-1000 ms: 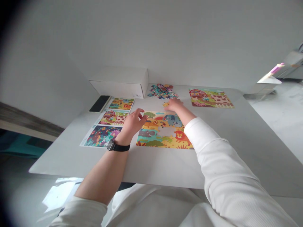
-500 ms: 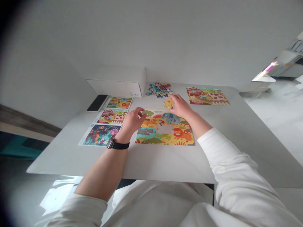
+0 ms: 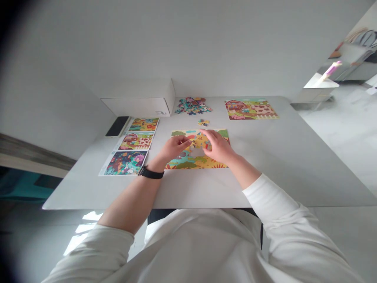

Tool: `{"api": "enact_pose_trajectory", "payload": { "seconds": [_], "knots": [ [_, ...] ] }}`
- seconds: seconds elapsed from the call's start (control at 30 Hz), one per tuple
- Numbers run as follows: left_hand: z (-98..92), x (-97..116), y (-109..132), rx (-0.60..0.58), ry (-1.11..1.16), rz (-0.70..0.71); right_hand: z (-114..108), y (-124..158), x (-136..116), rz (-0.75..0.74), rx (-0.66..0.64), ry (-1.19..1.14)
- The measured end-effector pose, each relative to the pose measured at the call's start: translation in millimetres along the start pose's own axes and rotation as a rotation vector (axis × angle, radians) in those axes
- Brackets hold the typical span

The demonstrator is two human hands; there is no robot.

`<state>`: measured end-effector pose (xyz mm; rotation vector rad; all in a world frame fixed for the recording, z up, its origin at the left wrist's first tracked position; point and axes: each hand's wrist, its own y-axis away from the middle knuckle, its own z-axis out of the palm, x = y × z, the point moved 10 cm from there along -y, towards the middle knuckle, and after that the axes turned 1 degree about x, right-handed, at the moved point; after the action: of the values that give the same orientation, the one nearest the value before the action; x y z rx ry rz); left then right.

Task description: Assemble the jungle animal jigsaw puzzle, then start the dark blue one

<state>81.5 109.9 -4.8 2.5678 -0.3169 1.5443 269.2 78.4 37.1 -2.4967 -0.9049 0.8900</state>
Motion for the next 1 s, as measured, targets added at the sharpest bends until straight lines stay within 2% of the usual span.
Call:
{"api": "enact_pose_trajectory", "payload": {
  "seconds": [0.2,0.47,0.73,1.0],
  "knots": [
    [13.8,-4.9,0.4,-0.086,0.067,-0.046,17.2,1.4,-2.9,-0.006,-0.078,-0.008],
    [11.8,-13.0,1.8,-0.078,0.222,-0.176,9.5,6.2,9.1,0.010,-0.026,-0.020],
    [15.0,-16.1,-1.5,-0.106,0.308,-0.145,1.5,5.3,7.2,-0.013,0.020,-0.039],
    [14.7,-15.9,-1.9,-0.103,0.284,-0.146,1.8,4.8,6.7,-0.002,0.012,-0.040]
  ]
}}
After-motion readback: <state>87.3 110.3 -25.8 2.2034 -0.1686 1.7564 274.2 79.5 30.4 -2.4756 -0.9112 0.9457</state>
